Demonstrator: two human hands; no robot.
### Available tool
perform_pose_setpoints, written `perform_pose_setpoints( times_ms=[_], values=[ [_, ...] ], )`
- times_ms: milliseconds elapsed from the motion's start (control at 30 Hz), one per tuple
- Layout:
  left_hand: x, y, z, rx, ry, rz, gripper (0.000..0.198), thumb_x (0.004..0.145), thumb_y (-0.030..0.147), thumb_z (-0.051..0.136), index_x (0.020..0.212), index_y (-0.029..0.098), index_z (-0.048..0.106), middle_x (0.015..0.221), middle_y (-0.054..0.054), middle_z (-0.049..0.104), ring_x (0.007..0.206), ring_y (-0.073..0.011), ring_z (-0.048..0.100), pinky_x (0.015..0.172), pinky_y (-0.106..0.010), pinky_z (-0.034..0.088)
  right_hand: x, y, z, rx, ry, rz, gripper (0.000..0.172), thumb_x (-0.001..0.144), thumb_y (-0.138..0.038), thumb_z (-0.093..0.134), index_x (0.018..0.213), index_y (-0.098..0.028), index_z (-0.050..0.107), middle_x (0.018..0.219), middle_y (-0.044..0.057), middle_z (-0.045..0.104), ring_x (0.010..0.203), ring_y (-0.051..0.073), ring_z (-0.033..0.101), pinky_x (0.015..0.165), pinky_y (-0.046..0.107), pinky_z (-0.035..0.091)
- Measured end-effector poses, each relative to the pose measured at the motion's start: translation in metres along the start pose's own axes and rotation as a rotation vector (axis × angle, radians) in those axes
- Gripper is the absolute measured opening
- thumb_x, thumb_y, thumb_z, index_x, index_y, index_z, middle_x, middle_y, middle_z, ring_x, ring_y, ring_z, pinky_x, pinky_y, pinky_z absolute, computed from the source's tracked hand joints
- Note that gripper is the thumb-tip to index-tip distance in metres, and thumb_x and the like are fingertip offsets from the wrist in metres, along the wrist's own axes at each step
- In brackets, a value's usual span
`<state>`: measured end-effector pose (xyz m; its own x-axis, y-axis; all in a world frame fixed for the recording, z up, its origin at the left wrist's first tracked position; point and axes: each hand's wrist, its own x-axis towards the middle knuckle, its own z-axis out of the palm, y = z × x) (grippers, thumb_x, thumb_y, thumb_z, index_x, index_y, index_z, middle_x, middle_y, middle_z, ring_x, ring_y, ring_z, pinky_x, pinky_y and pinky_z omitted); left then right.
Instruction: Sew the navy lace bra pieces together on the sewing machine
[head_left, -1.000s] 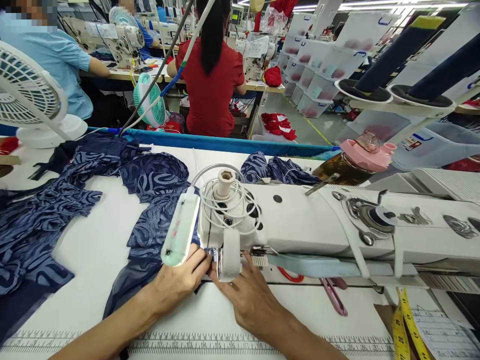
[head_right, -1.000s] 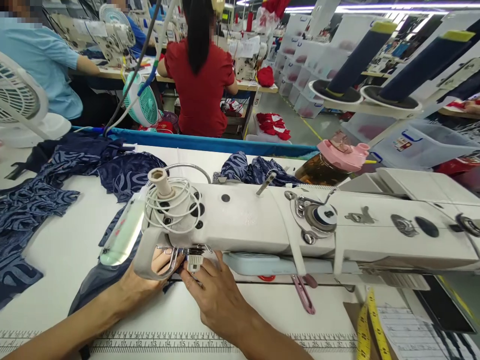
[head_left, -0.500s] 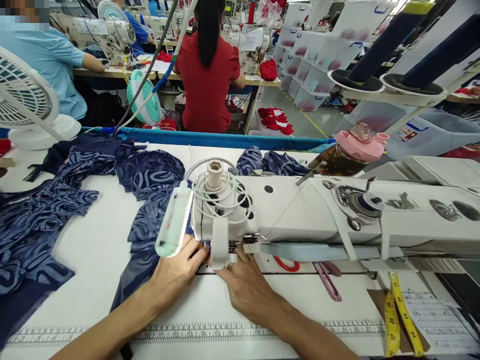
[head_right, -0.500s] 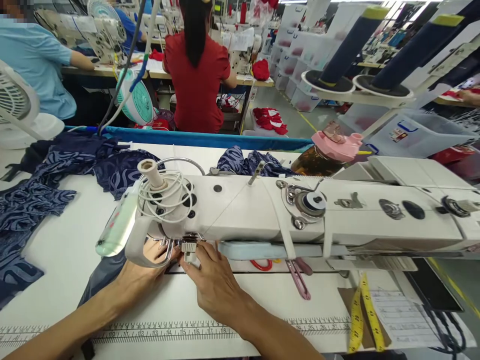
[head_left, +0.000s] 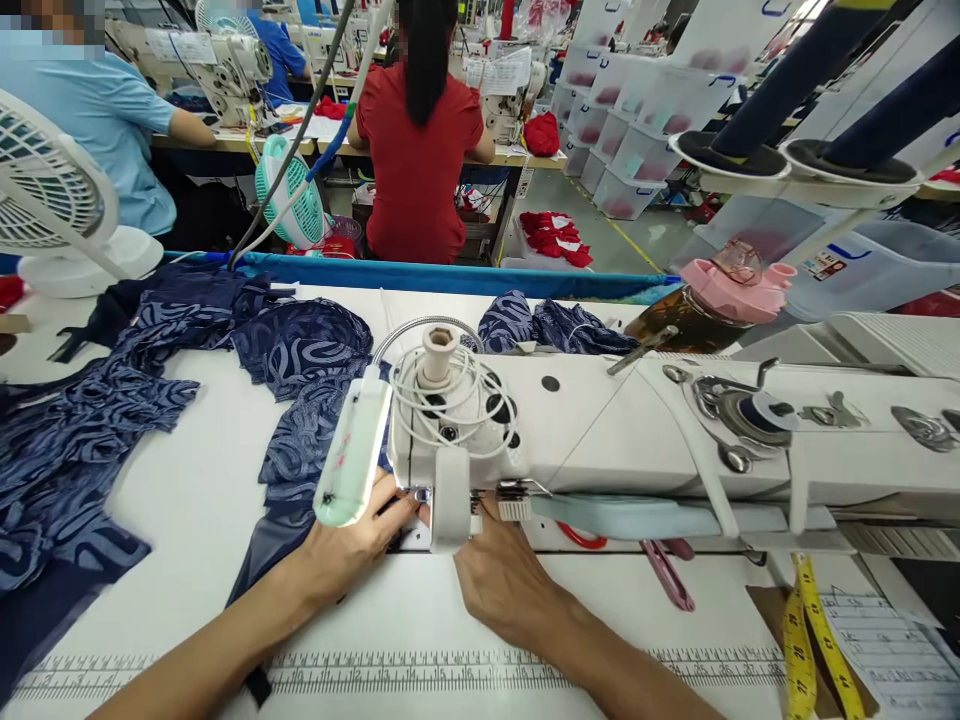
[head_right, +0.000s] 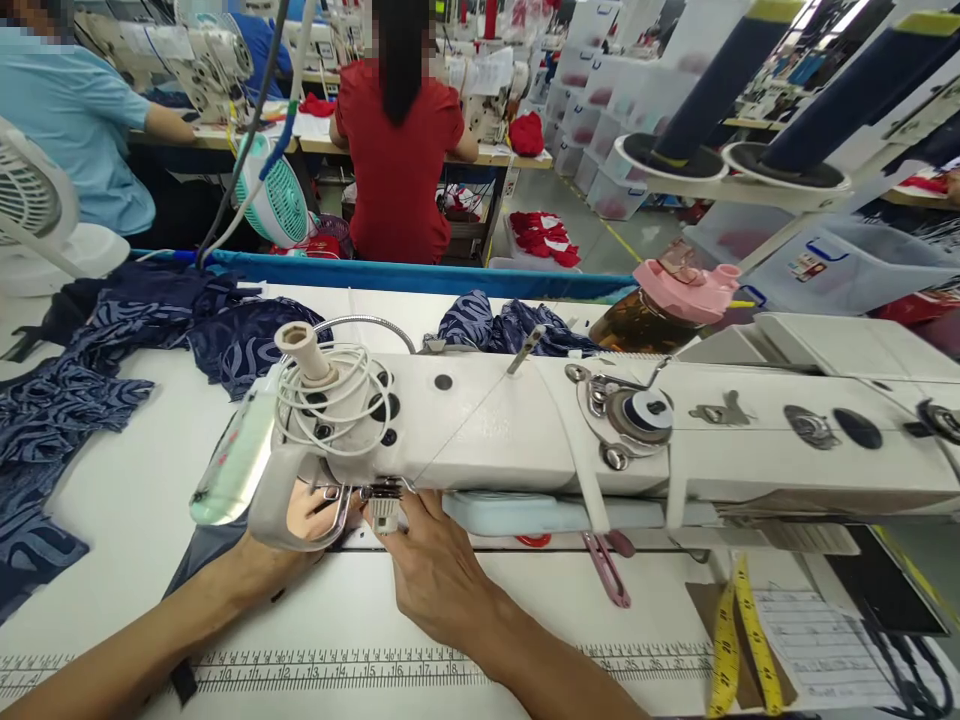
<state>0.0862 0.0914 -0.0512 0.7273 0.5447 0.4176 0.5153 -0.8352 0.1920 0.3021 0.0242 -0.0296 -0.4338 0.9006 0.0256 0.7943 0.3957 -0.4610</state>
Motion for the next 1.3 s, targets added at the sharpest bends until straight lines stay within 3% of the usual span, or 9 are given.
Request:
perform_pose_setpoints(
  times_ms=[100, 333, 467, 600, 767, 967, 1133, 1300],
  values=[
    [0.004, -0.002, -0.004, 0.008, -0.103, -0.045, 0.033, 0.087, 0.007, 0.046, 0.112, 0.020, 0.063, 0.102, -0.008, 0.067, 0.094, -0.0236, 0.062, 0.083, -0.037, 0.049, 0.002, 0.000, -0.001, -0.007, -0.005, 0.017, 0.030, 0.083, -0.003, 0.044, 0.091, -0.017, 0.069, 0.112, 0.012, 0.056, 0.106, 0.024, 0.046, 0.080, 0.034, 0.047],
    [0.011, 0.003, -0.012, -0.031, -0.045, -0.077, 0.028, 0.089, 0.005, 0.043, 0.094, 0.021, 0.066, 0.076, -0.003, 0.062, 0.077, -0.0185, 0.059, 0.079, -0.033, 0.045, 0.000, 0.001, 0.007, -0.106, 0.044, 0.013, 0.020, 0.080, -0.003, 0.048, 0.074, -0.017, 0.062, 0.103, 0.011, 0.057, 0.102, 0.025, 0.049, 0.068, 0.030, 0.043],
    [0.012, 0.003, -0.011, 0.018, -0.026, -0.056, 0.028, 0.088, 0.003, 0.042, 0.087, 0.019, 0.065, 0.074, -0.003, 0.061, 0.078, -0.0183, 0.059, 0.075, -0.030, 0.045, -0.001, 0.001, 0.008, -0.139, 0.045, 0.015, 0.020, 0.082, -0.003, 0.050, 0.076, -0.017, 0.062, 0.105, 0.012, 0.058, 0.105, 0.026, 0.050, 0.068, 0.031, 0.042],
    [0.013, 0.010, -0.010, 0.147, -0.016, 0.054, 0.029, 0.088, 0.002, 0.041, 0.090, 0.017, 0.065, 0.079, -0.005, 0.063, 0.080, -0.0185, 0.060, 0.068, -0.028, 0.046, 0.001, 0.006, 0.003, -0.108, 0.074, -0.008, 0.022, 0.087, -0.006, 0.046, 0.081, -0.018, 0.063, 0.110, 0.011, 0.058, 0.106, 0.025, 0.051, 0.071, 0.032, 0.045],
    [0.008, 0.017, -0.010, 0.258, 0.058, 0.107, 0.035, 0.091, -0.001, 0.038, 0.108, 0.013, 0.064, 0.100, -0.012, 0.070, 0.102, -0.0237, 0.063, 0.083, -0.037, 0.051, 0.005, 0.014, 0.002, -0.152, 0.064, -0.001, 0.025, 0.089, -0.007, 0.043, 0.091, -0.019, 0.065, 0.110, 0.010, 0.059, 0.090, 0.021, 0.056, 0.069, 0.033, 0.049],
    [-0.011, 0.002, -0.006, -0.005, -0.030, 0.088, 0.044, 0.084, -0.004, 0.042, 0.123, 0.011, 0.058, 0.115, -0.013, 0.070, 0.115, -0.0245, 0.061, 0.093, -0.039, 0.051, 0.005, 0.016, 0.012, -0.308, 0.072, -0.101, 0.026, 0.072, 0.005, 0.052, 0.063, -0.018, 0.058, 0.087, 0.010, 0.058, 0.088, 0.023, 0.053, 0.055, 0.027, 0.045],
    [-0.006, -0.004, -0.012, -0.015, 0.008, 0.075, 0.048, 0.080, -0.003, 0.041, 0.119, 0.016, 0.061, 0.108, -0.009, 0.073, 0.104, -0.0233, 0.065, 0.098, -0.046, 0.047, 0.007, 0.019, 0.024, -0.238, 0.103, -0.057, 0.031, 0.071, 0.009, 0.049, 0.074, -0.020, 0.061, 0.081, 0.007, 0.054, 0.080, 0.020, 0.050, 0.050, 0.025, 0.043],
    [0.006, -0.013, -0.014, 0.038, -0.048, 0.001, 0.039, 0.084, 0.004, 0.043, 0.113, 0.024, 0.061, 0.097, -0.003, 0.072, 0.094, -0.0222, 0.064, 0.101, -0.053, 0.044, 0.007, 0.024, 0.025, -0.227, 0.123, -0.099, 0.032, 0.074, 0.007, 0.044, 0.072, -0.021, 0.060, 0.076, 0.006, 0.051, 0.076, 0.020, 0.047, 0.053, 0.027, 0.042]
  ],
)
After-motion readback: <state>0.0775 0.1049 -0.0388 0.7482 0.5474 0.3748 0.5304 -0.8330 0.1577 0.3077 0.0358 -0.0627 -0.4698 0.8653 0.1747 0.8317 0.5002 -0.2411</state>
